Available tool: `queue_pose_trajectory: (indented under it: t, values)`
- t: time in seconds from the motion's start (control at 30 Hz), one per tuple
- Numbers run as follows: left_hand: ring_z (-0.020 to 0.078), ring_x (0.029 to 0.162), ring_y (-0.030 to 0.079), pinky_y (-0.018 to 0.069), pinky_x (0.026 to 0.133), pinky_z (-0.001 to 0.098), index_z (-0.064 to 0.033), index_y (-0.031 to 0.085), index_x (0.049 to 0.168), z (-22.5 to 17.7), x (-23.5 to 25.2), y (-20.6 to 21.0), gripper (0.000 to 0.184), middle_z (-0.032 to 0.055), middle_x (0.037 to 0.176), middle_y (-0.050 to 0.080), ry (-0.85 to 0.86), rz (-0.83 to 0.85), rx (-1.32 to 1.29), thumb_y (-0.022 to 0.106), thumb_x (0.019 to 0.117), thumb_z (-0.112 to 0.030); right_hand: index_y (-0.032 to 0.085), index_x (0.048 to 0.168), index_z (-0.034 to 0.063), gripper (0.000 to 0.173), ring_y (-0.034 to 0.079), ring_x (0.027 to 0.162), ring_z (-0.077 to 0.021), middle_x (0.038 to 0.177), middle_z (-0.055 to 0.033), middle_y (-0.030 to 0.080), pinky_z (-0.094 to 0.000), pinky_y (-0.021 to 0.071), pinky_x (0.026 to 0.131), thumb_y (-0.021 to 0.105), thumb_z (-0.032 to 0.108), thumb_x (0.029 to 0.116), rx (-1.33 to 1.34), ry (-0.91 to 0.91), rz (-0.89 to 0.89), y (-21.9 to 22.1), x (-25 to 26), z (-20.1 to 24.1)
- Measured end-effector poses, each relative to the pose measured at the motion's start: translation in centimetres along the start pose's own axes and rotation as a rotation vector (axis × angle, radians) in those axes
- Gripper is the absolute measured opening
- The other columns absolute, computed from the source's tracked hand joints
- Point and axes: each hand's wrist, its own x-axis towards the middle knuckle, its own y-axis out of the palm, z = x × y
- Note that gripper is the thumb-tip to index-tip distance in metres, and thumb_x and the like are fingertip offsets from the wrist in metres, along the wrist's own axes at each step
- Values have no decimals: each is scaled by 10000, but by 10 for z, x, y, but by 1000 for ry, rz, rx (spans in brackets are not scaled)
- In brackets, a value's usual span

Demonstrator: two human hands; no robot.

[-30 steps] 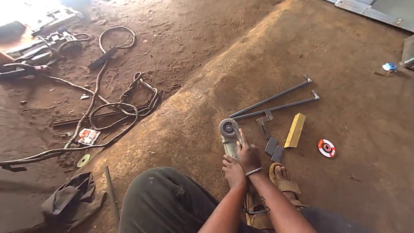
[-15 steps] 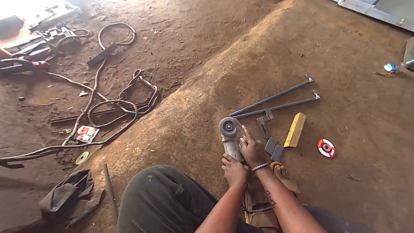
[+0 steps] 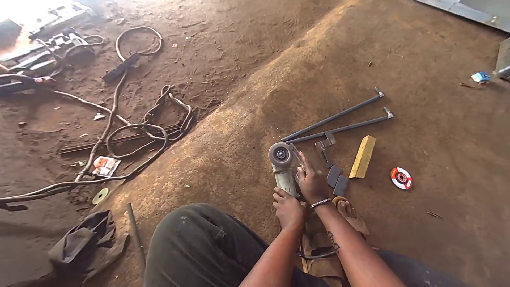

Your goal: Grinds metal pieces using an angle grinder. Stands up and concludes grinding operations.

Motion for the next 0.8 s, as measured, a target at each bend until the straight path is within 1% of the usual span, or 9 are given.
queue_pose_trajectory:
  t: [0.13, 0.27, 0.33, 0.4, 0.43, 0.5, 0.57, 0.63, 0.8]
  values:
    - [346, 1213, 637, 600, 893, 448, 2, 149, 1621, 1, 2, 1, 1143, 237, 1534, 415, 2, -6, -8, 788, 818, -500, 579, 1492, 149, 493, 740, 727, -379, 909, -186, 764, -560, 596, 661, 627, 116, 1002, -2, 5, 6, 0, 1, 0]
    - [350, 1214, 638, 604, 888, 435, 7, 142, 1623, 0, 0, -1, 1144, 239, 1541, 404, 1, 5, -4, 788, 821, -492, 572, 1498, 159, 500, 743, 757, -384, 925, -190, 763, -564, 599, 687, 634, 119, 1004, -6, 8, 44, -3, 2, 1]
    - [346, 1222, 633, 600, 893, 432, 10, 146, 1623, 0, -1, -1, 1129, 240, 1554, 393, 4, 5, 18, 775, 832, -494, 573, 1499, 175, 495, 737, 726, -380, 886, -184, 757, -563, 593, 660, 618, 130, 1008, -29, 0, 59, -3, -1, 2]
    - [341, 1228, 630, 600, 894, 435, 1, 149, 1624, 0, -1, -1, 1106, 234, 1556, 394, 4, 5, 14, 770, 836, -464, 572, 1501, 176, 493, 723, 674, -366, 847, -179, 750, -550, 583, 613, 610, 143, 1010, -17, 2, 10, 1, -8, 2]
    - [342, 1227, 629, 599, 892, 442, -5, 158, 1623, -1, -1, -2, 1100, 229, 1552, 400, 2, 3, -2, 776, 832, -457, 586, 1488, 163, 489, 724, 669, -367, 854, -183, 755, -557, 585, 615, 623, 128, 1002, 15, 9, -35, 3, -9, 2]
    - [341, 1203, 643, 603, 879, 441, -6, 182, 1617, 0, 0, -2, 1098, 225, 1547, 411, -7, -4, -16, 782, 823, -471, 586, 1484, 152, 491, 735, 732, -388, 925, -195, 761, -580, 589, 666, 638, 116, 998, 53, 59, -40, 1, -9, 2]
    - [345, 1195, 648, 606, 876, 444, -3, 190, 1613, 0, 2, 2, 1113, 228, 1541, 416, -4, -8, -8, 781, 817, -510, 517, 1531, 160, 523, 737, 800, -420, 991, -217, 753, -612, 582, 711, 626, 155, 1020, 60, 136, 50, -9, -6, 0]
    - [362, 1212, 635, 600, 892, 465, -3, 173, 1619, -1, 3, 2, 1122, 240, 1543, 409, 3, -5, -15, 779, 817, -502, 451, 1563, 170, 546, 722, 824, -443, 1001, -235, 735, -635, 569, 717, 607, 219, 1043, 69, 181, 132, -19, -2, -3]
    - [362, 1210, 638, 599, 897, 465, -5, 162, 1620, 0, 3, 2, 1127, 239, 1542, 412, 5, 5, -17, 780, 816, -496, 486, 1553, 152, 542, 733, 841, -422, 1001, -221, 749, -609, 584, 751, 619, 199, 1030, 18, 131, 137, -18, -2, -6]
